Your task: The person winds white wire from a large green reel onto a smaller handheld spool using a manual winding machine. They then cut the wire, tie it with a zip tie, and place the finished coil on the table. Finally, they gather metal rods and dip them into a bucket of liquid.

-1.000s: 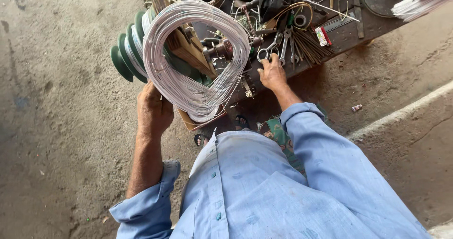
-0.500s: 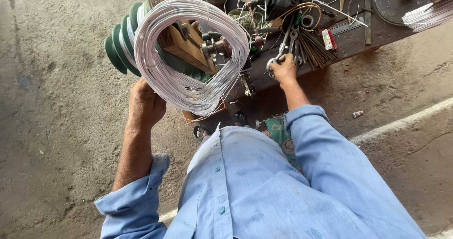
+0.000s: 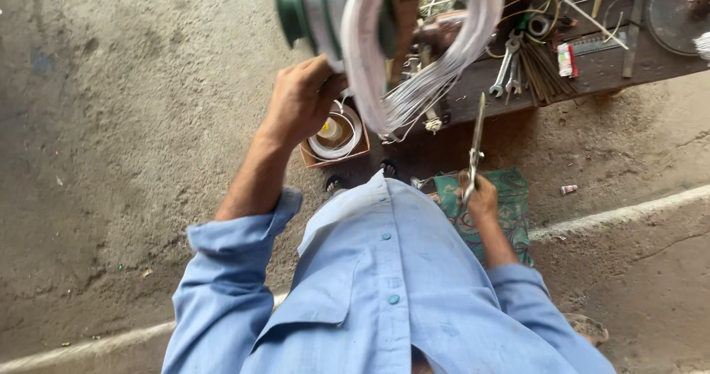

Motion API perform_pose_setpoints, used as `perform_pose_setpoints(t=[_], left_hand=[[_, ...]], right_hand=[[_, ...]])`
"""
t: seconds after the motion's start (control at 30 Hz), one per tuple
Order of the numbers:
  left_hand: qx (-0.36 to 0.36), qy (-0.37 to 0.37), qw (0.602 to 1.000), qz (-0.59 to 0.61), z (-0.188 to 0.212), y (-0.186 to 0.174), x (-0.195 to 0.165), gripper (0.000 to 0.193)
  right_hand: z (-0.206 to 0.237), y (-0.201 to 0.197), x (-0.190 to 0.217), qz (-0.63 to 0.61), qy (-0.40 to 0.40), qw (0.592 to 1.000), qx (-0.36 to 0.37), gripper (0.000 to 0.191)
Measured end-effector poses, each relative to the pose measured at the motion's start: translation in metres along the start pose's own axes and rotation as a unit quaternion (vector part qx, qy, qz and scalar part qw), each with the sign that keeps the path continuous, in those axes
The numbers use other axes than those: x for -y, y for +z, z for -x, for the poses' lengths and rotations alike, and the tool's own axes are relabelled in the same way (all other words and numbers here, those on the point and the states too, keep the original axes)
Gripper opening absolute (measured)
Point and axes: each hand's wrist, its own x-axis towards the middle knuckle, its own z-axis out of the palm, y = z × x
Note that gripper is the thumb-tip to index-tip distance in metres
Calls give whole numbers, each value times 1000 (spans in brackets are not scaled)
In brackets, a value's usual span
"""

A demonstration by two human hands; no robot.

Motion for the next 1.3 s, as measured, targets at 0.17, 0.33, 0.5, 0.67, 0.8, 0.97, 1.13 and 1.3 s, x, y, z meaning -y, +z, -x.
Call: perform_pose_setpoints(t=[0.17, 0.33, 0.5, 0.67, 0.8, 0.97, 1.13, 1.3], left_hand=[[10, 71, 997, 21, -4, -11, 4, 12], [2, 87, 996, 18, -2, -19, 9, 18], [1, 105, 994, 32, -3, -16, 19, 21], [1, 125, 992, 32, -3, -15, 25, 21], [-2, 128, 992, 16, -4, -14, 26, 22], [20, 113, 993, -2, -7, -14, 28, 26], [58, 122, 990, 29, -10, -20, 33, 27], [64, 120, 988, 69, -12, -22, 31, 23]], right_hand=[[68, -8, -31, 387, -94, 917, -20, 54], [112, 8, -23, 434, -215, 875, -6, 66], [112, 53, 19, 466, -112, 876, 57, 72], [84, 99, 71, 501, -174, 846, 57, 77], [74, 127, 96, 482, -246, 839, 55, 78], [81, 136, 99, 435, -346, 830, 48, 74], [90, 131, 98, 377, -383, 843, 26, 76], [87, 134, 110, 435, -360, 825, -11, 73]])
